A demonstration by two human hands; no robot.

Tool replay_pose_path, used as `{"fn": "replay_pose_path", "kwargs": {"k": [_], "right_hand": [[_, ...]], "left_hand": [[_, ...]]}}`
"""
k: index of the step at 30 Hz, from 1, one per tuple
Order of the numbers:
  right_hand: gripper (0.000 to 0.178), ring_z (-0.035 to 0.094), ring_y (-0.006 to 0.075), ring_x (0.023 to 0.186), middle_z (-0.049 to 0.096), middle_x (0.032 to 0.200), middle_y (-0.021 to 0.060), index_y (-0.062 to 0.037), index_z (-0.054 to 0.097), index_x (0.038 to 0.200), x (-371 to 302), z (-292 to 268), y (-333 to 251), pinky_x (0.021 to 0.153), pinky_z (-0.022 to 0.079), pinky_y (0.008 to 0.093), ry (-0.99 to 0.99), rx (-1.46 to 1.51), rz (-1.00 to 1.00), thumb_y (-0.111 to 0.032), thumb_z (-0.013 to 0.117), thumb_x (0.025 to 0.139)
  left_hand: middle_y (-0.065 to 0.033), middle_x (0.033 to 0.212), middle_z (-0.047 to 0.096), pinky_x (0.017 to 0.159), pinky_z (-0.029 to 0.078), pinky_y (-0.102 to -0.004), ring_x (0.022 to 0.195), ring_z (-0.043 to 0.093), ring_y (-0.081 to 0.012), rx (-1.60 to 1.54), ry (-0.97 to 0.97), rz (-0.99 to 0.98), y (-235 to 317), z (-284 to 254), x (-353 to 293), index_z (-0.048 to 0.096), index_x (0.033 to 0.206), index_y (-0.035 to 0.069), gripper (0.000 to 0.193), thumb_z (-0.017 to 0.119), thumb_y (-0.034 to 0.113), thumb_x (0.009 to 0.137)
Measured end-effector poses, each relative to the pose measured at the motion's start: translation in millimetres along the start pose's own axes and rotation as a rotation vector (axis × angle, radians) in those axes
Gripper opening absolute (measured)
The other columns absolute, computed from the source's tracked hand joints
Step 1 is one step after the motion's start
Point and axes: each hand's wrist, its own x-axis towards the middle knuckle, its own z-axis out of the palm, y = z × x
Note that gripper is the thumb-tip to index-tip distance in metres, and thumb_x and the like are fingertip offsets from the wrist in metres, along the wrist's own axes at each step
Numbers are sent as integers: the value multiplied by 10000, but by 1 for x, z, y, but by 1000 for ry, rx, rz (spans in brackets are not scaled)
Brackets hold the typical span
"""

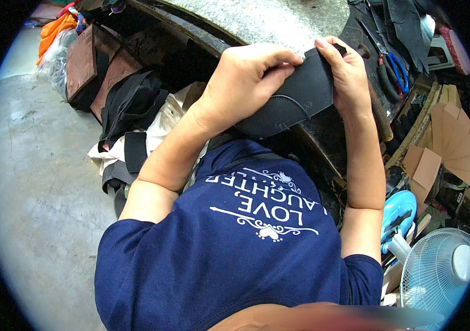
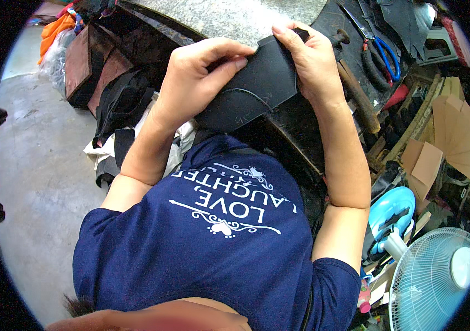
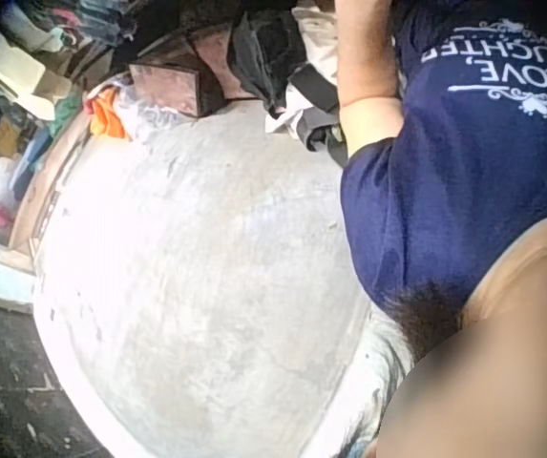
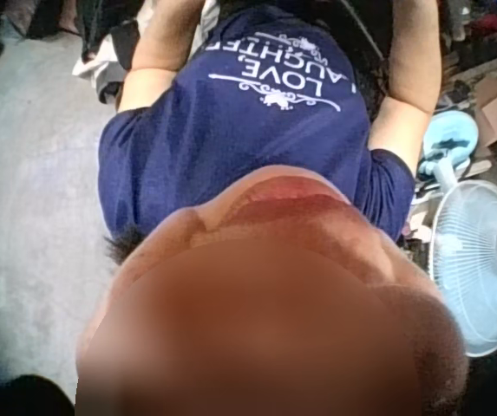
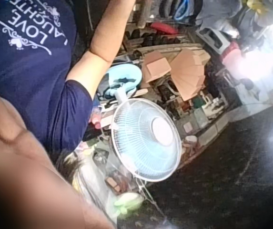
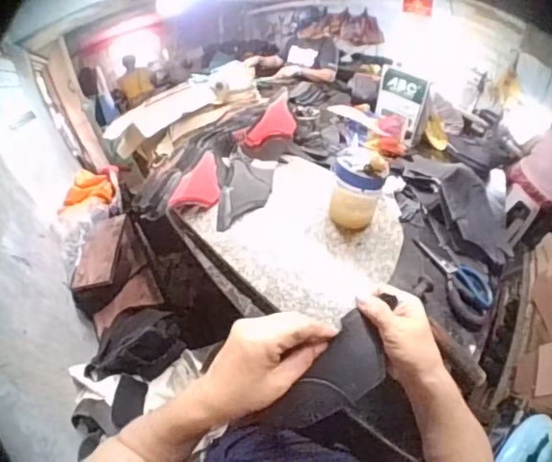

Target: The person cuts black and red leather pieces using shears, repeatedly aligns them, and trims edges. The person handles multiple leather pieces, turning them over and adjusting their position on the workbench.

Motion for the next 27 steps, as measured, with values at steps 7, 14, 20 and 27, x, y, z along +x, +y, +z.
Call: {"fn": "replay_pose_path", "kwargs": {"k": [7, 14, 20, 27], "right_hand": [[331, 610, 135, 953, 644, 1081, 89, 21, 563, 1181, -9, 6, 1, 862, 491, 272, -40, -82, 79, -121, 653, 896], [260, 609, 80, 829, 666, 970, 42, 25, 608, 1094, -6, 3, 13, 739, 513, 234, -114, -195, -32, -143, 662, 902], [242, 607, 76, 827, 669, 959, 40, 26, 617, 1083, -8, 3, 16, 738, 508, 231, -129, -252, -52, -127, 662, 900], [246, 608, 83, 846, 672, 973, 39, 24, 615, 1105, -10, 6, 18, 762, 502, 233, -154, -238, -90, -112, 652, 903]], "left_hand": [[-12, 785, 629, 610, 467, -184, 701, 566, -33, -246, 110, -325, -3, -4, 3, 607, 1104, 26, 261, 676, 8, 853], [-105, 885, 673, 642, 523, -283, 727, 660, -238, 302, 229, 123, -10, 4, 11, 700, 977, 46, 206, 725, 37, 773], [-108, 816, 673, 641, 506, -271, 712, 663, -219, 246, 166, 14, -10, 0, 13, 711, 912, 25, 137, 722, 87, 791], [-100, 827, 686, 648, 502, -261, 709, 660, -171, 144, 85, -172, -10, -3, 13, 710, 923, 16, 144, 712, 106, 811]]}}
